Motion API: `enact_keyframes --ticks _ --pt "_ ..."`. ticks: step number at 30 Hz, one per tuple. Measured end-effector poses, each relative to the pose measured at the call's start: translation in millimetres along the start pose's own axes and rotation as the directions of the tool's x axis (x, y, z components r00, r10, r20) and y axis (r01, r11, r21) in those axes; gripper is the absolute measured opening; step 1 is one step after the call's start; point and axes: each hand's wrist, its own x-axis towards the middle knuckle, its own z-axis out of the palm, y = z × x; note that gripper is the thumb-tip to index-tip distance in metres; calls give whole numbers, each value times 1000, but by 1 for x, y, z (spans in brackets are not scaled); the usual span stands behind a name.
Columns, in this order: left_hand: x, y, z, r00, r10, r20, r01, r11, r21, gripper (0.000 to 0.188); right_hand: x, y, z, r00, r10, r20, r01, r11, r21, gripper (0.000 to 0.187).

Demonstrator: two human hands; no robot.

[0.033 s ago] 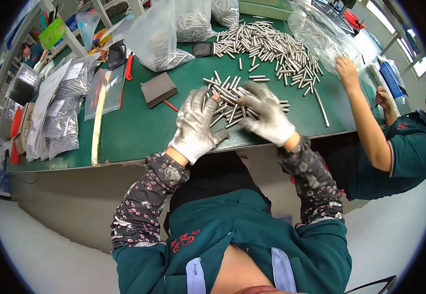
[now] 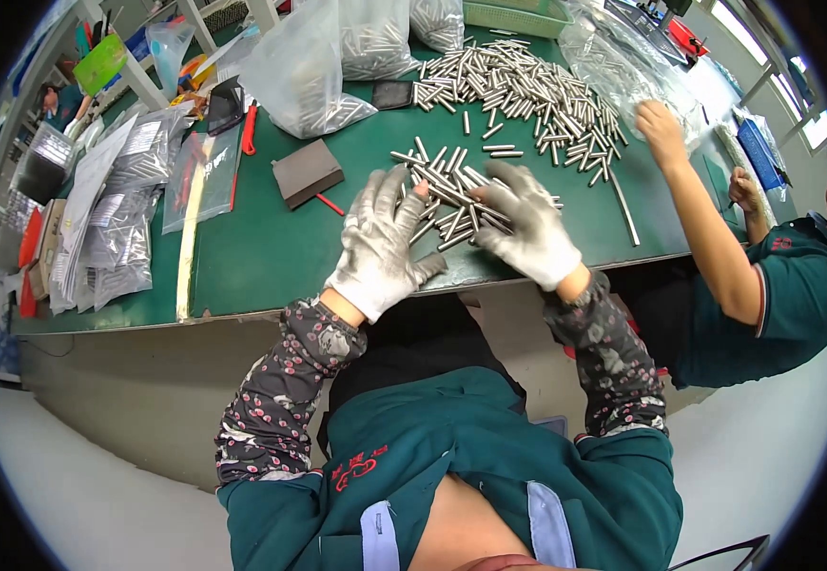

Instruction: Organizing small metal rods into aligned bundles using a rectangular jig on a factory workbench.

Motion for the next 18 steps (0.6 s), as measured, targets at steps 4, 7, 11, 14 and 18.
enact_keyframes --ticks 4,7,11,14,18 --pt "0 15 8 983 147 112 -145 989 -28 76 -35 -4 2 995 59 84 -36 966 -255 50" --pt "5 24 11 978 145 147 -146 989 -8 57 -35 -9 6 996 33 81 -6 949 -316 48" --pt "7 24 15 995 87 50 -83 994 -66 41 -36 -8 8 990 129 -55 -136 980 -143 33" --pt "6 24 14 997 76 -6 -76 990 -117 41 -37 -11 2 966 206 -158 -221 971 -89 19" --pt "12 32 12 996 30 -85 -41 990 -132 45 -43 -9 -3 974 159 -160 -193 953 -233 18"
